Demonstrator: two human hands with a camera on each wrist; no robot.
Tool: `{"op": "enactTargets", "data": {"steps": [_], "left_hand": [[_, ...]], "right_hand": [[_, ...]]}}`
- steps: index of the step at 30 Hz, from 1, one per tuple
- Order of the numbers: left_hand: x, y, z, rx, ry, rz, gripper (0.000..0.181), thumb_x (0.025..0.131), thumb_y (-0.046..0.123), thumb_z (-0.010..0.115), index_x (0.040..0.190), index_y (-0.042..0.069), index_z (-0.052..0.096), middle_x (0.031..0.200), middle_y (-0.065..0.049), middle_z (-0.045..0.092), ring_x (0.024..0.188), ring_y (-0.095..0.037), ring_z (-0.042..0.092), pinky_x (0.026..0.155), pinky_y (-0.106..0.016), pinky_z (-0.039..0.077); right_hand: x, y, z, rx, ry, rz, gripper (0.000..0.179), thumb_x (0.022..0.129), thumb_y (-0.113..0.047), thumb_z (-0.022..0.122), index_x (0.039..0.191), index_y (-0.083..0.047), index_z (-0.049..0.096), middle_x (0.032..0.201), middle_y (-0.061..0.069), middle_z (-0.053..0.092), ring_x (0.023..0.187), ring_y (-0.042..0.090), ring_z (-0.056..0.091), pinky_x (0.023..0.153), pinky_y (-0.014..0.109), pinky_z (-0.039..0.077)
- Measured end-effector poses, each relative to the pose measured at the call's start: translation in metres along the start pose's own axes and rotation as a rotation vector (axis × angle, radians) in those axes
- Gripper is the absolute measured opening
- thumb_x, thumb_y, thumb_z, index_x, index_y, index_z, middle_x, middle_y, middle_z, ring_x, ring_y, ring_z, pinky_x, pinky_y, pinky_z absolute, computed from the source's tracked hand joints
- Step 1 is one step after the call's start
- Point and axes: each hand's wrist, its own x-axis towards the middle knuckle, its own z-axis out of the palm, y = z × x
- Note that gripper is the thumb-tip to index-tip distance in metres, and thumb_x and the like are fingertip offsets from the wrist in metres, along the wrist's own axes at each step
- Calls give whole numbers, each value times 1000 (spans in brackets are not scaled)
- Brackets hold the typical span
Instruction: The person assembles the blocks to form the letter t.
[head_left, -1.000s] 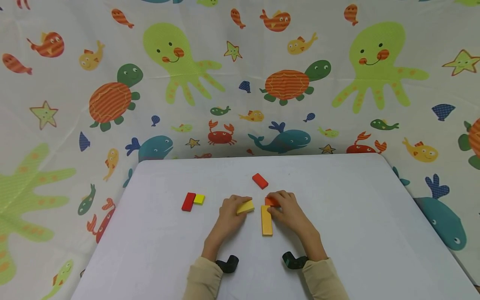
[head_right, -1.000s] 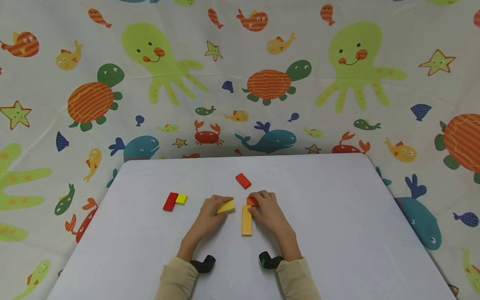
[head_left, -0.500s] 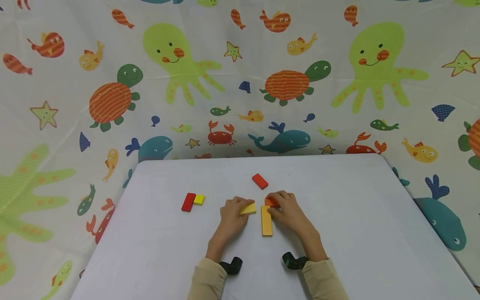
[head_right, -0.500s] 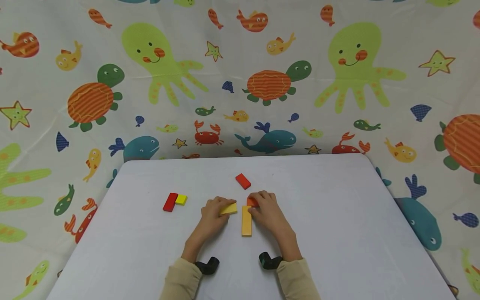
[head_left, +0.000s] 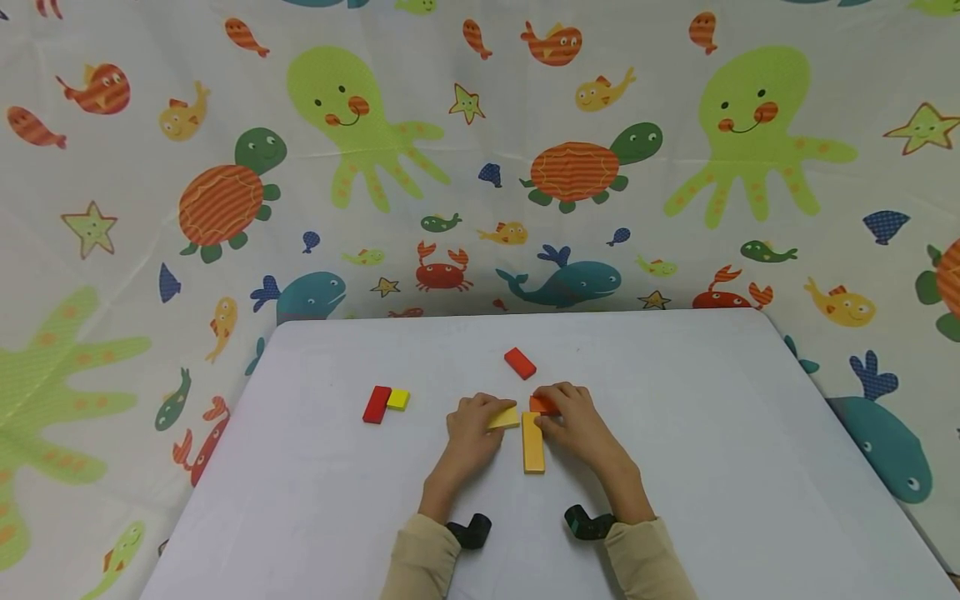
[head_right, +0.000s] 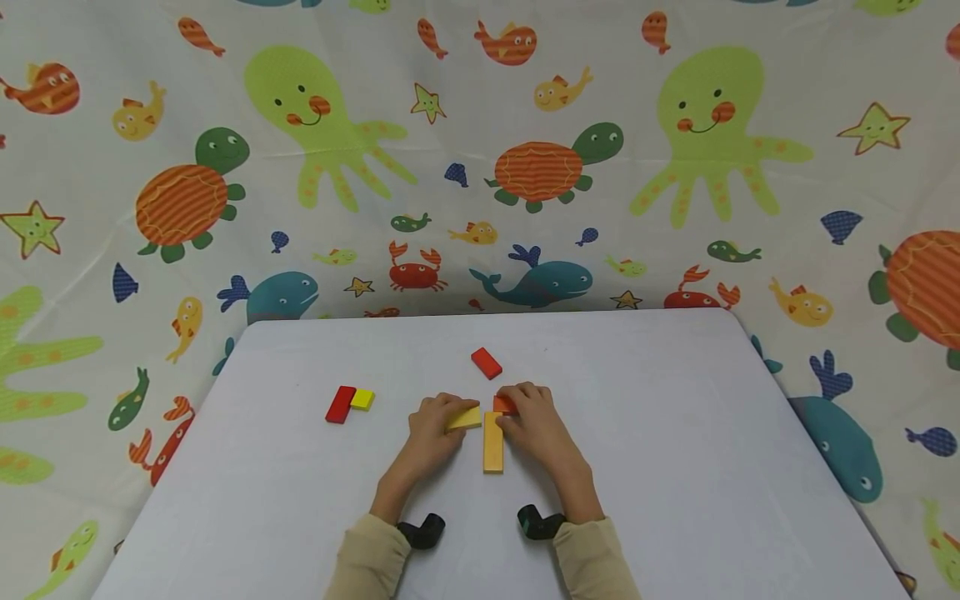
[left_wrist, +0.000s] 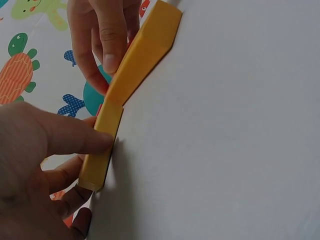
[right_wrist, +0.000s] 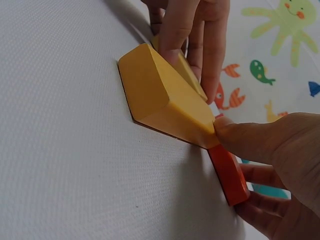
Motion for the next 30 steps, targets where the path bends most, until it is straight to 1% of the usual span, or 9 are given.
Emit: {"op": "enactTargets", "data": {"steps": [7, 13, 18, 23, 26, 30], "left_hand": [[0, 3, 0, 8, -4, 9, 40, 96, 6, 68, 133, 19, 72, 127, -8, 66, 118, -29, 52, 92, -50, 38], [0, 5, 1, 5, -1, 20, 39, 95, 5, 68, 132, 18, 72, 124, -9, 67, 116, -29, 52, 91, -51, 38], [2, 6, 5, -14, -13, 33, 39, 95, 2, 67, 131, 16, 73, 124, -10, 67, 117, -29, 50, 94, -49, 39], [1, 6, 7, -47, -33, 26, 38, 97, 4, 67, 133, 17, 73, 125, -10, 65, 119, -28, 49, 99, -49, 40], [1, 8, 6, -40, -34, 22, 38, 98, 7, 68, 133, 19, 72, 126, -9, 65, 119, -28, 48, 100, -49, 40], [0, 11, 5, -8, -29, 28, 37, 98, 9, 69, 132, 21, 73, 124, -8, 65, 119, -28, 48, 98, -49, 40]], "right_hand": [[-1, -1, -1, -2, 6, -18, 43, 96, -20, 76, 137, -14, 64, 140, 14, 60, 136, 38, 47, 111, 55, 50], [0, -1, -1, -6, 0, -5, 44, 96, -20, 76, 137, -14, 64, 141, 14, 60, 137, 37, 46, 111, 54, 50], [0, -1, -1, -4, -4, 6, 44, 96, -20, 76, 138, -15, 64, 142, 13, 60, 137, 37, 46, 110, 53, 51], [0, -1, 0, -5, 0, 3, 44, 95, -21, 77, 137, -15, 64, 141, 13, 60, 136, 37, 47, 109, 54, 52], [-1, -1, 0, -10, 2, 1, 44, 95, -21, 76, 137, -15, 64, 141, 14, 60, 137, 38, 46, 110, 55, 51], [-1, -1, -1, -13, 2, -4, 44, 96, -21, 76, 137, -14, 64, 141, 14, 60, 137, 38, 46, 110, 55, 51]]}}
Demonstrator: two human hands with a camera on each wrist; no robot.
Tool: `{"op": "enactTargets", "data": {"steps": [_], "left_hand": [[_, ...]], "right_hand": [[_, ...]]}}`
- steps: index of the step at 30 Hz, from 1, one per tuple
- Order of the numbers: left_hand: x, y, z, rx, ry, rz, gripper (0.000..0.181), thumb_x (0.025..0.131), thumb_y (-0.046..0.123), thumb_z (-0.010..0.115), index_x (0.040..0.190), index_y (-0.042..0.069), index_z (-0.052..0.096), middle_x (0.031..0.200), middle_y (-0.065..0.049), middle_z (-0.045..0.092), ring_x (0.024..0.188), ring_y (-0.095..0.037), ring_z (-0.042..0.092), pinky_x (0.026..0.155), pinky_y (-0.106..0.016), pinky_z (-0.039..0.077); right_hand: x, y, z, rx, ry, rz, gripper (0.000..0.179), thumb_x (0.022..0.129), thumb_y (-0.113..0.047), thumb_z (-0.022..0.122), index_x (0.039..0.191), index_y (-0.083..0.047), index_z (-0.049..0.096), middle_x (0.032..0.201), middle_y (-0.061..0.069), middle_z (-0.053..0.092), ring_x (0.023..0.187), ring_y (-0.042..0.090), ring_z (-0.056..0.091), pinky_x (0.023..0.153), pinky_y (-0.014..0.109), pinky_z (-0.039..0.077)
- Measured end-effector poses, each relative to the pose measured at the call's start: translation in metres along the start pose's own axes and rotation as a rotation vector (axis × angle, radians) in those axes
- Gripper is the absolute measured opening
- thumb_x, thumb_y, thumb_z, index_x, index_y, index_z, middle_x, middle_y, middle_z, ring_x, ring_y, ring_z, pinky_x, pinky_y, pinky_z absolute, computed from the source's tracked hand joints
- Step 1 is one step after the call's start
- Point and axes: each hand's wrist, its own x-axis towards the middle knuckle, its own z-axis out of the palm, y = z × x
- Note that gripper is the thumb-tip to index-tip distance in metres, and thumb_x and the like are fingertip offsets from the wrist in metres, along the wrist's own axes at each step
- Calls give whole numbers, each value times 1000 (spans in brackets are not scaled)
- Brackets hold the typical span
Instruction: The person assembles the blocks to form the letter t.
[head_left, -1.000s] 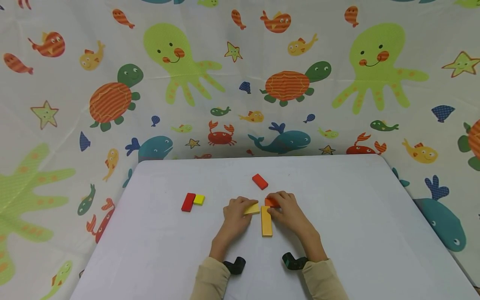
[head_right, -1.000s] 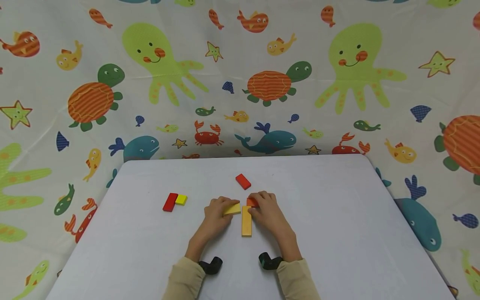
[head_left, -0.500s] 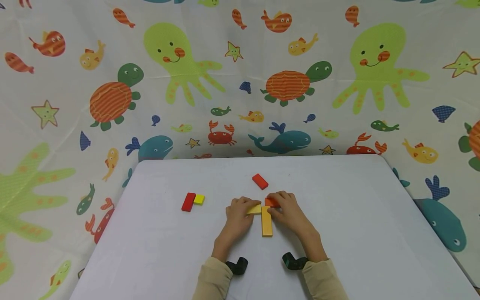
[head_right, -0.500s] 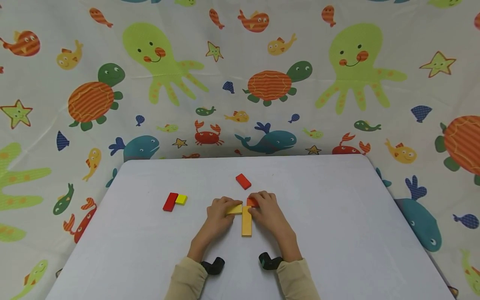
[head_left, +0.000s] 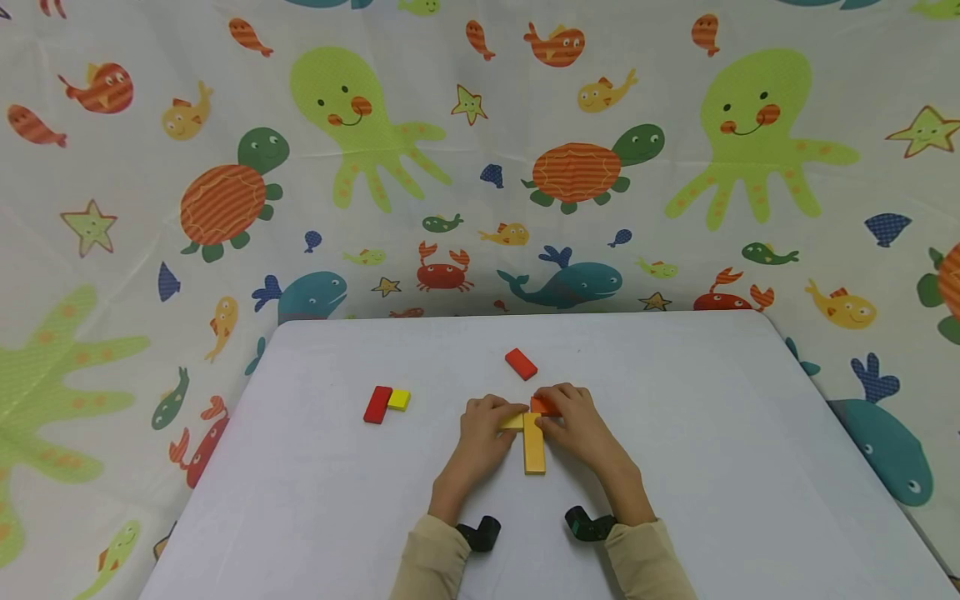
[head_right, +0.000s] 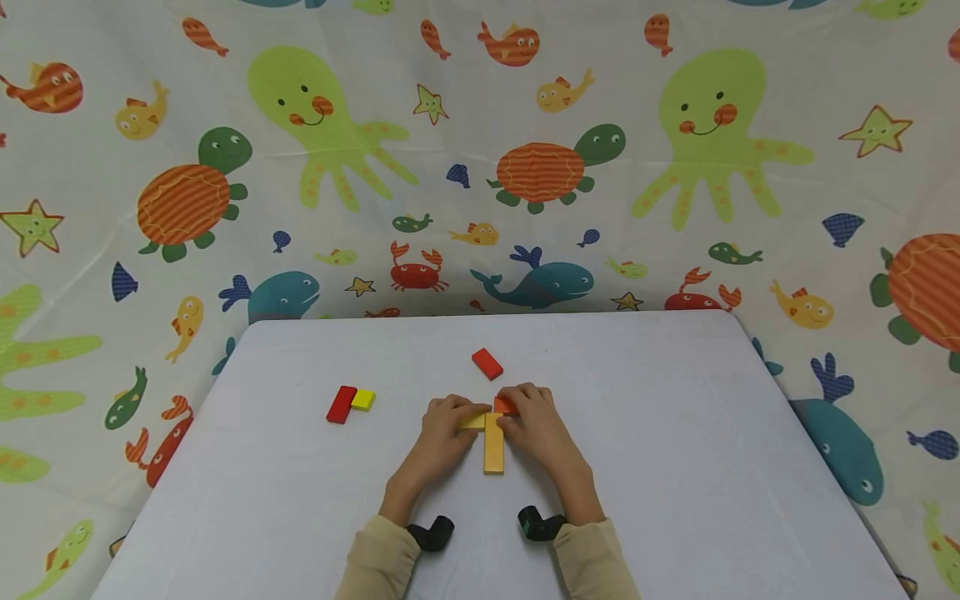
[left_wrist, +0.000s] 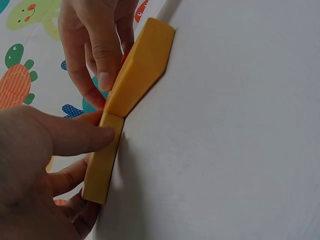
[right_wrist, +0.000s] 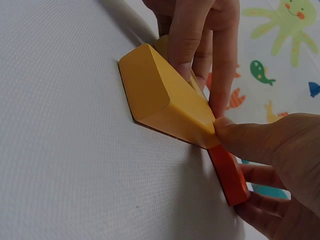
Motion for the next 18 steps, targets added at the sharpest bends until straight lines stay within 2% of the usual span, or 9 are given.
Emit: {"op": "enactTargets", "data": {"steps": [11, 18], "left_hand": [[2, 1, 2, 25, 4, -3, 35, 98, 9, 69, 130, 22, 74, 125, -9, 64, 119, -29, 48, 99, -51, 41], [2, 2, 3, 24, 24, -16, 31, 99, 9, 69, 126, 23, 75, 122, -7, 64, 118, -27, 47, 98, -47, 40]], "right_hand": [[0, 0, -1, 8, 4, -14, 44, 95, -20, 76, 137, -13, 64, 140, 15, 60, 135, 38, 47, 110, 55, 50], [0, 1, 0, 14, 5, -19, 44, 95, -20, 77, 136, -13, 64, 140, 14, 60, 135, 38, 47, 109, 55, 51]]}}
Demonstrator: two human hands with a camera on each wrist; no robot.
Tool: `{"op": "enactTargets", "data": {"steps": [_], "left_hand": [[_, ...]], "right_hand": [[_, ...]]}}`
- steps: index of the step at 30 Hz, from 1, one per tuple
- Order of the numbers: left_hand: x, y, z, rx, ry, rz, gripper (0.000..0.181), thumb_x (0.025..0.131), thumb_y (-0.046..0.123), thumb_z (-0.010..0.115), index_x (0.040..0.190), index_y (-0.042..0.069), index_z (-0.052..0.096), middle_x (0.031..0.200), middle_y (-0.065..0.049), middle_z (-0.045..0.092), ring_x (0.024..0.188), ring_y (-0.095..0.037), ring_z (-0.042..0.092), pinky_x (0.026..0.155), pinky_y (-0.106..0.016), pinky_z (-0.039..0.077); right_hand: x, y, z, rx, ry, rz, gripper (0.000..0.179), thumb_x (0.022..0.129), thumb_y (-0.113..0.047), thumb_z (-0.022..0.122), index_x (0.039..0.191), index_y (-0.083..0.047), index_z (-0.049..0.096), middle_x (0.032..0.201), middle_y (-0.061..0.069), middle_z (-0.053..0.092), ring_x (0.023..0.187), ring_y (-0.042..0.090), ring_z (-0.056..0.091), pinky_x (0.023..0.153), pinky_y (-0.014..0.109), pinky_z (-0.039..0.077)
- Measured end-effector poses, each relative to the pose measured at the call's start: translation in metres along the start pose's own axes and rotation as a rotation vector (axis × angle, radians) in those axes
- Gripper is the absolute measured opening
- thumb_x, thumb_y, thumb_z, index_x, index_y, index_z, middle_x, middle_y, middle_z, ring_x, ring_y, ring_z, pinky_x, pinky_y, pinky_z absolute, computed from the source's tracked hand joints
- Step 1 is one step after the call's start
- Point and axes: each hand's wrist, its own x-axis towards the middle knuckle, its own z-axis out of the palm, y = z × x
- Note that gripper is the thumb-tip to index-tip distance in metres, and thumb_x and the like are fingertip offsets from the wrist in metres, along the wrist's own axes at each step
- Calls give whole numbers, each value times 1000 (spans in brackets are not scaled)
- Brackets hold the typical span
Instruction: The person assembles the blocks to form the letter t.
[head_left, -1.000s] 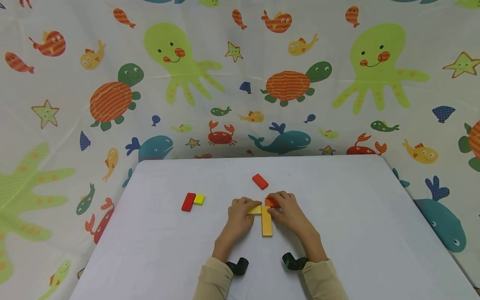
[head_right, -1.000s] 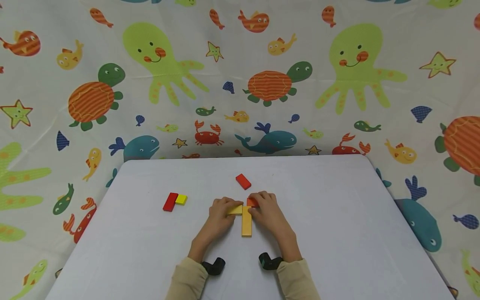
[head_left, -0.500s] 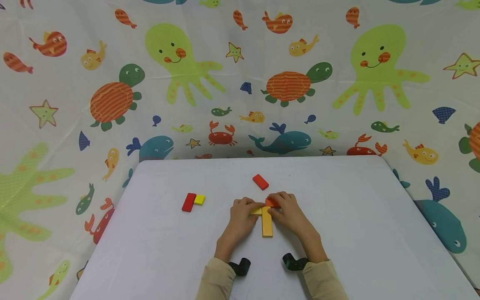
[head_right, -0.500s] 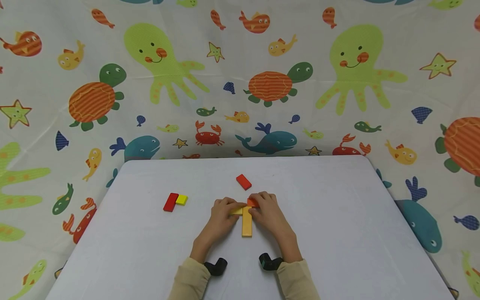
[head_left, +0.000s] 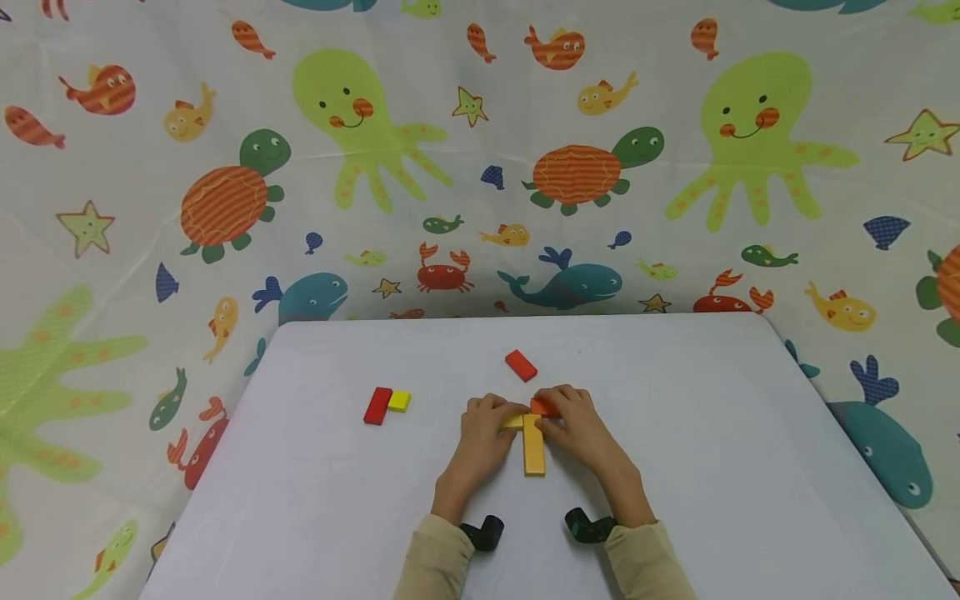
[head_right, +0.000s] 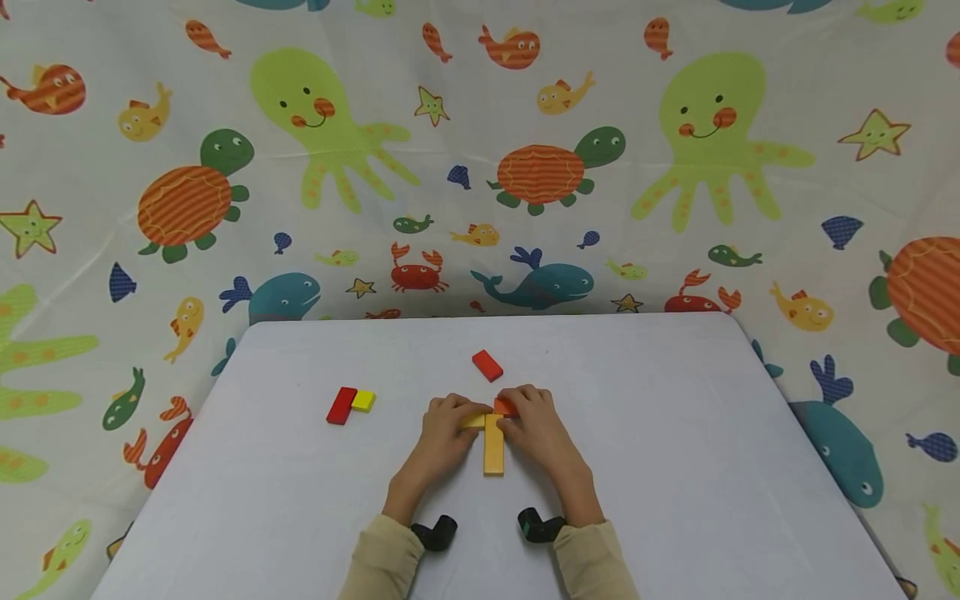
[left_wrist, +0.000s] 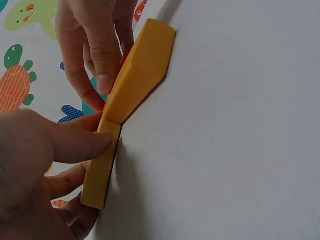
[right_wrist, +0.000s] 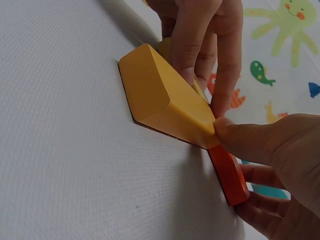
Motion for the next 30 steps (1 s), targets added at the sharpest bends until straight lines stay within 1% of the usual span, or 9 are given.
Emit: {"op": "enactTargets", "data": {"steps": [5, 10, 16, 20, 30], "left_hand": [[1, 0, 1, 4, 28, -3, 30, 99, 11, 69, 125, 24, 76, 122, -7, 64, 117, -27, 47, 96, -45, 39], [2, -1, 2, 13, 65, 11, 28, 99, 13, 71, 123, 24, 76, 122, -7, 64, 116, -27, 48, 96, -46, 41], [4, -1, 4, 9, 96, 17, 26, 98, 12, 71, 121, 23, 77, 123, -6, 65, 116, -27, 49, 95, -45, 41], [6, -1, 4, 2, 113, 11, 26, 97, 10, 72, 120, 22, 77, 122, -6, 66, 116, -27, 49, 94, -44, 41], [10, 3, 3, -32, 136, -17, 29, 96, 9, 73, 123, 21, 76, 122, -6, 67, 118, -29, 51, 99, -47, 42]], "right_hand": [[0, 0, 1, 3, 1, 6, 43, 95, -21, 77, 136, -14, 65, 140, 14, 60, 135, 38, 47, 110, 55, 51], [0, 0, 1, 2, 4, 6, 43, 95, -21, 77, 136, -15, 65, 139, 14, 61, 135, 38, 47, 110, 55, 51], [0, 1, 1, 2, 4, 3, 42, 95, -21, 77, 135, -15, 65, 139, 13, 61, 135, 37, 47, 110, 55, 51], [0, 1, 1, 5, 8, 2, 42, 95, -21, 77, 134, -15, 66, 138, 13, 61, 135, 37, 47, 110, 55, 51], [1, 2, 1, 6, -2, 9, 44, 95, -21, 77, 136, -14, 65, 140, 13, 61, 136, 38, 47, 111, 56, 50]]}}
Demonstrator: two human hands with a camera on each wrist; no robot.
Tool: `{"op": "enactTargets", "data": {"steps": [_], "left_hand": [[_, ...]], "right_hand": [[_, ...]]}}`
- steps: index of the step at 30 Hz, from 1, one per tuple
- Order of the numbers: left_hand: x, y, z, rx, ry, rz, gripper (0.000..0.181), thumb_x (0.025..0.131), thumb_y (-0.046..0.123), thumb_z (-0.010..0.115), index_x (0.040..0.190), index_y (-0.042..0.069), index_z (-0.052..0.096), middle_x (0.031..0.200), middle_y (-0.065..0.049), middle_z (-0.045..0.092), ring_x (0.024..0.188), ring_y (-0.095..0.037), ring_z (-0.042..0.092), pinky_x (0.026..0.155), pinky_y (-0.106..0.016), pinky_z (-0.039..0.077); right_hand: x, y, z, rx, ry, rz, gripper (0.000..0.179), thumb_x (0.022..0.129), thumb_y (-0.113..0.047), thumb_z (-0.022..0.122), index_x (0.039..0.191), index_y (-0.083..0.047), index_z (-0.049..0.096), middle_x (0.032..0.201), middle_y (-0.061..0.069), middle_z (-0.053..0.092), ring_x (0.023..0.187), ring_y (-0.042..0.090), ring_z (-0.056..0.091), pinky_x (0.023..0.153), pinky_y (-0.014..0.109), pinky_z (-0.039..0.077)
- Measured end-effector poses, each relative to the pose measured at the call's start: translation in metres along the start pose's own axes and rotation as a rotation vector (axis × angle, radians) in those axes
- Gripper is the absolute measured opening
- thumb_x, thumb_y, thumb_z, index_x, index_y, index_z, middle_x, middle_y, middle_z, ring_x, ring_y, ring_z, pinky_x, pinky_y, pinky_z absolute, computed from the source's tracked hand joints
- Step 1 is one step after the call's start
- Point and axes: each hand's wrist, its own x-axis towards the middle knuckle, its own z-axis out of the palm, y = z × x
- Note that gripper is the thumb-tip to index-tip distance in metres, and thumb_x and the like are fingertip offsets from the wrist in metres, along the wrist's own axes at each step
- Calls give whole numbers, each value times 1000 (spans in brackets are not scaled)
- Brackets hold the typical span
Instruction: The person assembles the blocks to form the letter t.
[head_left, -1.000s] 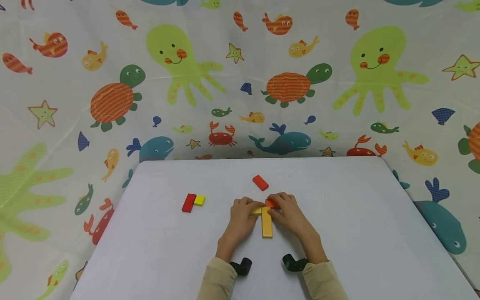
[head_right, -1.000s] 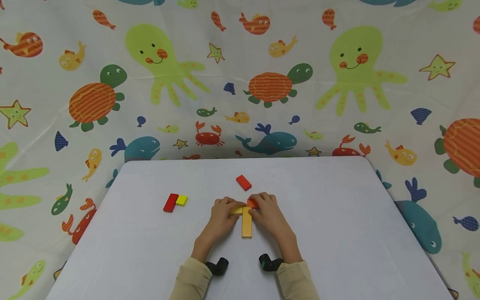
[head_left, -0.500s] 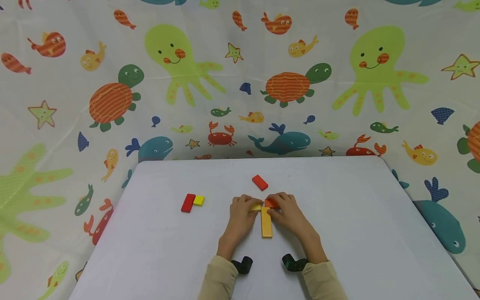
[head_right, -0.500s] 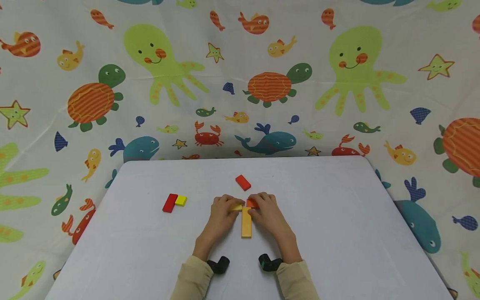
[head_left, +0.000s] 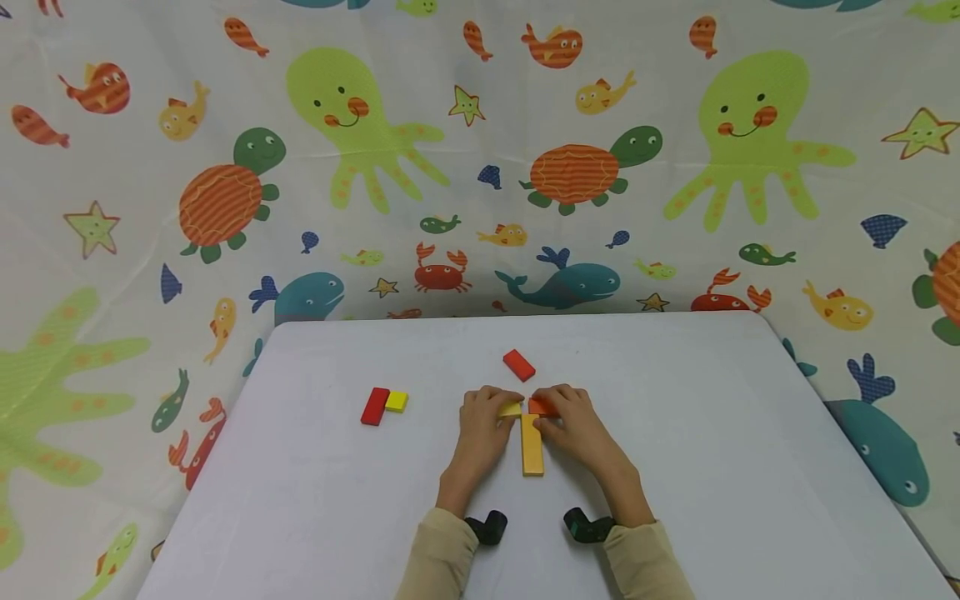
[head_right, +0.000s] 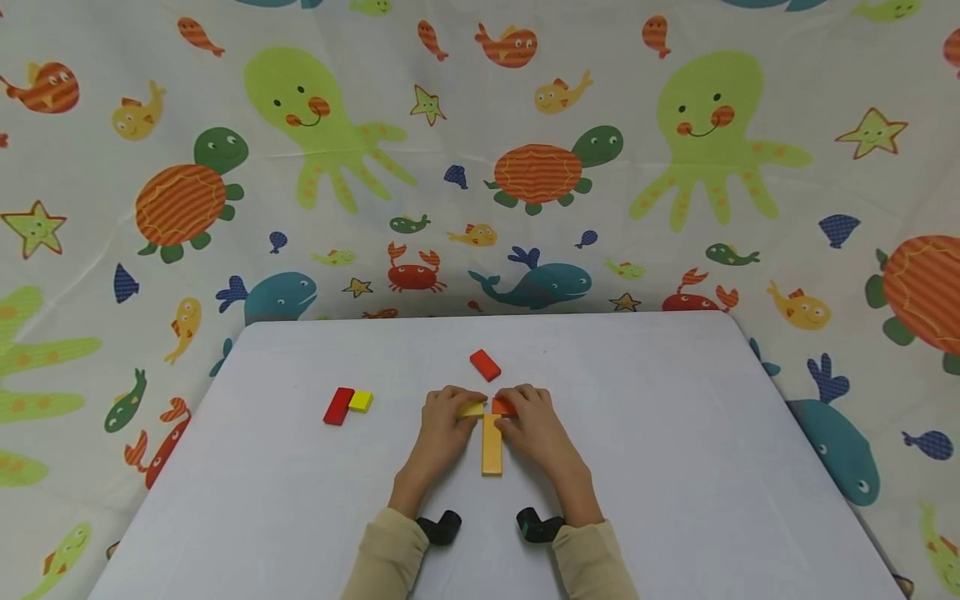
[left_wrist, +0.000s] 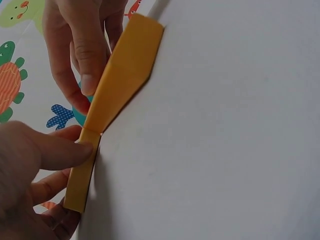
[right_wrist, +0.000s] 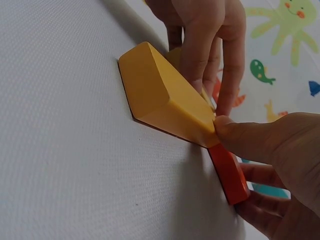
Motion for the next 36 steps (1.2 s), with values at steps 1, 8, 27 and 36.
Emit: {"op": "enactTargets", "data": {"steps": [1, 8, 27, 36], "left_hand": [[0, 0, 0, -3, 1, -5, 29, 96, 10, 74, 123, 21, 76, 123, -6, 67, 118, -29, 51, 99, -47, 42], [2, 1, 4, -18, 6, -13, 31, 95, 9, 74, 124, 20, 76, 123, -5, 68, 119, -28, 51, 101, -47, 42], [3, 0, 8, -47, -30, 12, 29, 99, 10, 69, 127, 17, 74, 128, -5, 70, 125, -30, 53, 108, -52, 42], [2, 2, 7, -54, -62, 10, 37, 99, 20, 71, 136, 14, 69, 136, -7, 67, 131, -34, 48, 110, -56, 41]], "right_hand": [[0, 0, 0, 0, 0, 0, 44, 95, -21, 77, 136, -15, 65, 140, 13, 61, 136, 38, 46, 111, 56, 49], [0, -1, -1, 8, 1, 2, 42, 95, -20, 77, 135, -15, 65, 139, 12, 61, 136, 37, 47, 111, 56, 49], [0, -2, -1, 10, 8, -6, 40, 95, -19, 76, 134, -15, 66, 138, 13, 61, 137, 38, 46, 111, 56, 49], [1, 0, 0, 7, 8, -14, 41, 95, -18, 76, 134, -14, 66, 139, 13, 61, 137, 39, 46, 112, 57, 48]]}}
